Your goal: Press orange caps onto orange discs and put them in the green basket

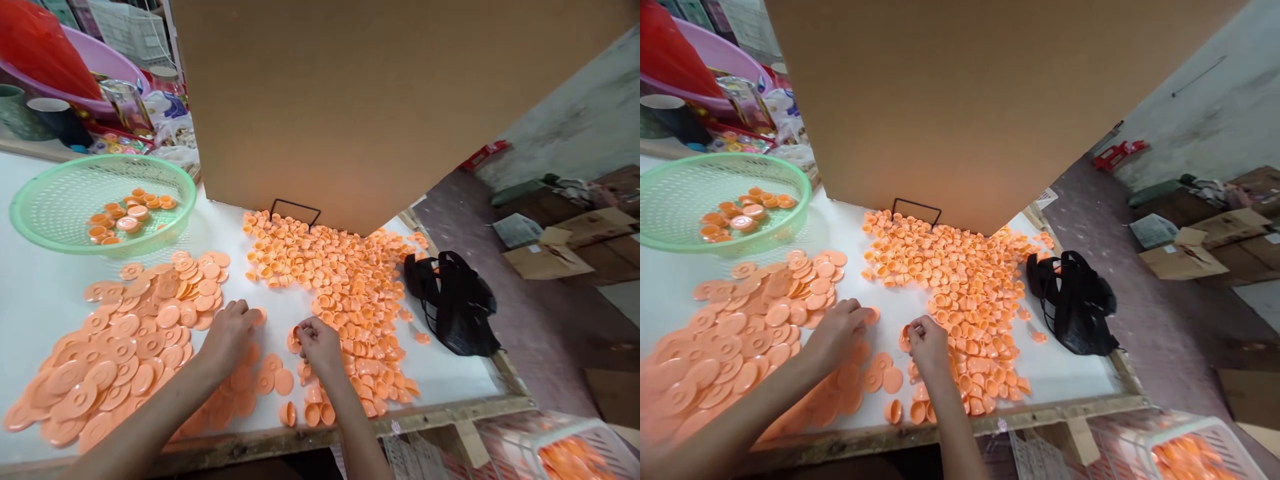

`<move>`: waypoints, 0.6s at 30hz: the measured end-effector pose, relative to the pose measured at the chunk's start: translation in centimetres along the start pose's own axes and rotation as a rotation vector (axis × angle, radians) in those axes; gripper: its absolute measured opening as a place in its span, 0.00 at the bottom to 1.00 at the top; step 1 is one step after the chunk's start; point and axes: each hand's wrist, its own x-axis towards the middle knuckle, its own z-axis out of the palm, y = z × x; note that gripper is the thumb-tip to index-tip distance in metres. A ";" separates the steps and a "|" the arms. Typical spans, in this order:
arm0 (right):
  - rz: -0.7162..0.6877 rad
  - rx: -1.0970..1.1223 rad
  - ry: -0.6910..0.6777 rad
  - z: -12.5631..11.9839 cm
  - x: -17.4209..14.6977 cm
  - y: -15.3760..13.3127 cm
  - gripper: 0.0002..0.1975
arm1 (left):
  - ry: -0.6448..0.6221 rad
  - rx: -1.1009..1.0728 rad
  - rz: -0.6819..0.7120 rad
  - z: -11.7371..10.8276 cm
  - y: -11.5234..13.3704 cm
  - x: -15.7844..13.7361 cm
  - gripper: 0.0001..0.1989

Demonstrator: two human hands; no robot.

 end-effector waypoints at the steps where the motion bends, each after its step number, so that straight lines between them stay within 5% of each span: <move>1: 0.013 0.000 0.016 -0.2 0.2 -0.1 0.08 | 0.020 0.013 0.004 0.0 0.2 -0.1 0.10; 5: 0.095 0.018 0.072 -1.7 0.7 -0.2 0.09 | 0.007 -0.105 0.122 1.8 2.4 0.0 0.09; 10: 0.026 -0.069 0.067 -2.6 0.3 0.9 0.06 | -0.107 -0.151 0.205 4.5 5.4 1.7 0.05; 18: -0.008 -0.151 0.040 -0.2 0.5 1.3 0.07 | -0.054 -0.210 0.191 4.9 4.7 1.9 0.12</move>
